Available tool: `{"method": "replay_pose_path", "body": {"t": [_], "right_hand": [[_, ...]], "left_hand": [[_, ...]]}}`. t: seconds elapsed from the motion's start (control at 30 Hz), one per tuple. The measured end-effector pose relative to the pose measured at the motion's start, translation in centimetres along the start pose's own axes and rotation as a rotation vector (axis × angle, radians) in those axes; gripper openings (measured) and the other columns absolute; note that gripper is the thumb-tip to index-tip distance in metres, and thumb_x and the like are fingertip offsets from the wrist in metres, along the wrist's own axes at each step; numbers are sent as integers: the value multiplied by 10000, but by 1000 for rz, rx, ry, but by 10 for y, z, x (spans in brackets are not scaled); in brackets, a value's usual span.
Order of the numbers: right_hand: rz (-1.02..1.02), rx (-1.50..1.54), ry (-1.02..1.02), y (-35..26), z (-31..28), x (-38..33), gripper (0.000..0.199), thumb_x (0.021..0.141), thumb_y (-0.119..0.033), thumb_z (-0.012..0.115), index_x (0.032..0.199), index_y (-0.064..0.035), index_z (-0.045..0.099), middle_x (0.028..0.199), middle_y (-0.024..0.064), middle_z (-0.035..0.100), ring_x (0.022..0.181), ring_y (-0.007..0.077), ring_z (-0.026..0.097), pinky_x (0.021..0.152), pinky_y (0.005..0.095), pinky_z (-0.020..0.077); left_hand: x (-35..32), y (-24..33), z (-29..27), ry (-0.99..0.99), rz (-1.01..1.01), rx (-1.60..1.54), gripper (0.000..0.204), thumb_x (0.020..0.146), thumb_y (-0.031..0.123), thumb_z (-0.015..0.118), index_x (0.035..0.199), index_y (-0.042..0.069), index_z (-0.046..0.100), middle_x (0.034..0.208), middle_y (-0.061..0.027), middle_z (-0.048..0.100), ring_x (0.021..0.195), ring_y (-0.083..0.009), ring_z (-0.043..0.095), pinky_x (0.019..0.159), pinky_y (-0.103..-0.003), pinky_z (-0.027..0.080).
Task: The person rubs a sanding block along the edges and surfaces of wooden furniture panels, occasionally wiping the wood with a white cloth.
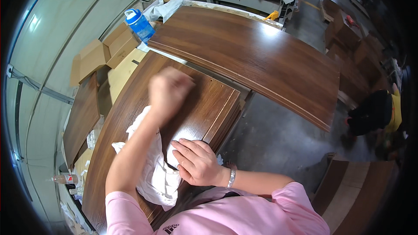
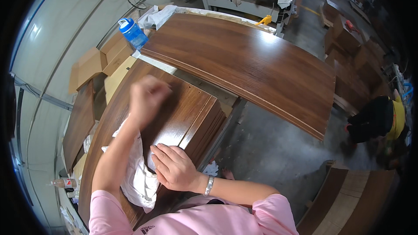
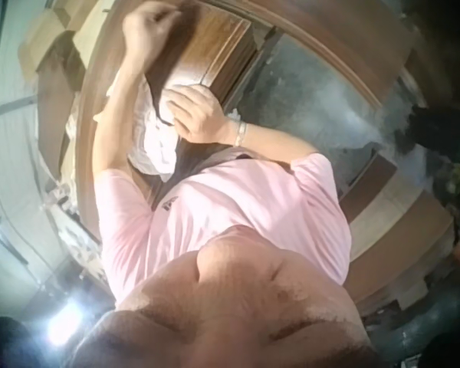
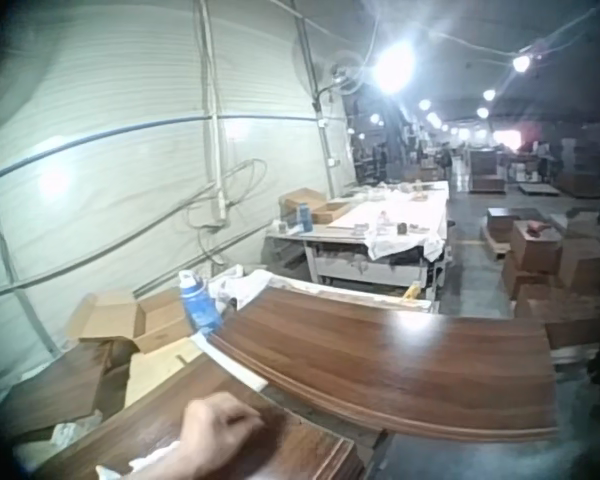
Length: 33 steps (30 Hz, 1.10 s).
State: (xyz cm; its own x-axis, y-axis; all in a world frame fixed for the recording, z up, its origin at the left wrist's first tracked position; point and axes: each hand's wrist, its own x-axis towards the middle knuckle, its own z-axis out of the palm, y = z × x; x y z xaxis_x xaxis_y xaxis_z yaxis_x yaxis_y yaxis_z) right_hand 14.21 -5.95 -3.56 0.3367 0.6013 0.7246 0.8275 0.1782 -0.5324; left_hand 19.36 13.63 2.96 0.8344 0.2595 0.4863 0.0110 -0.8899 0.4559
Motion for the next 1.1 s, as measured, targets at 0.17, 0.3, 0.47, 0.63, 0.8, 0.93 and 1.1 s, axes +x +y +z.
{"method": "replay_pose_path", "body": {"t": [0.17,0.3,0.47,0.63,0.8,0.93,1.1], "right_hand": [[-40,277,-42,-37,-13,11,290,787,-146,704,1019,27,689,1146,167,668,1054,342,649,853,433,567],[-179,477,26,-50,-16,4,206,745,-55,719,926,33,679,1023,165,672,885,323,674,788,406,586],[-219,335,-222,-62,4,16,375,815,-228,731,1085,21,660,1252,223,594,1190,397,552,985,505,486],[-155,19,-528,-63,38,38,526,784,-373,771,1166,-31,656,1376,257,519,1346,440,408,1046,522,398],[-233,294,-427,-60,-20,-1,245,724,-284,793,793,-72,692,1008,97,695,1011,263,643,844,376,512],[71,322,-267,-13,-112,-26,210,651,-182,806,737,-56,661,771,94,655,672,287,637,602,375,531],[476,-37,-64,11,-173,-64,165,674,-52,742,753,34,626,781,152,635,707,329,620,639,386,484]], "left_hand": [[-23,-50,-21,146,-165,335,54,771,31,721,809,53,754,839,-154,707,754,-307,709,689,-404,562],[-51,71,-14,-541,196,-290,104,721,29,802,794,42,729,751,-82,661,720,-280,648,632,-357,515],[-41,-46,-54,168,-471,-203,47,846,26,732,869,-12,745,747,-42,679,672,-134,608,611,-282,489],[-54,-101,-86,220,-643,298,131,826,110,768,895,-1,757,667,-79,667,584,-152,598,583,-319,475],[-87,-29,-56,116,-237,194,54,784,5,728,837,2,722,810,-170,670,753,-303,668,681,-389,534],[-136,83,-41,-337,176,-134,67,715,66,707,776,90,696,706,-101,594,661,-310,614,583,-431,510],[-101,21,-46,46,-187,-116,73,758,56,741,829,43,729,751,-138,646,712,-338,642,637,-407,527]]}}
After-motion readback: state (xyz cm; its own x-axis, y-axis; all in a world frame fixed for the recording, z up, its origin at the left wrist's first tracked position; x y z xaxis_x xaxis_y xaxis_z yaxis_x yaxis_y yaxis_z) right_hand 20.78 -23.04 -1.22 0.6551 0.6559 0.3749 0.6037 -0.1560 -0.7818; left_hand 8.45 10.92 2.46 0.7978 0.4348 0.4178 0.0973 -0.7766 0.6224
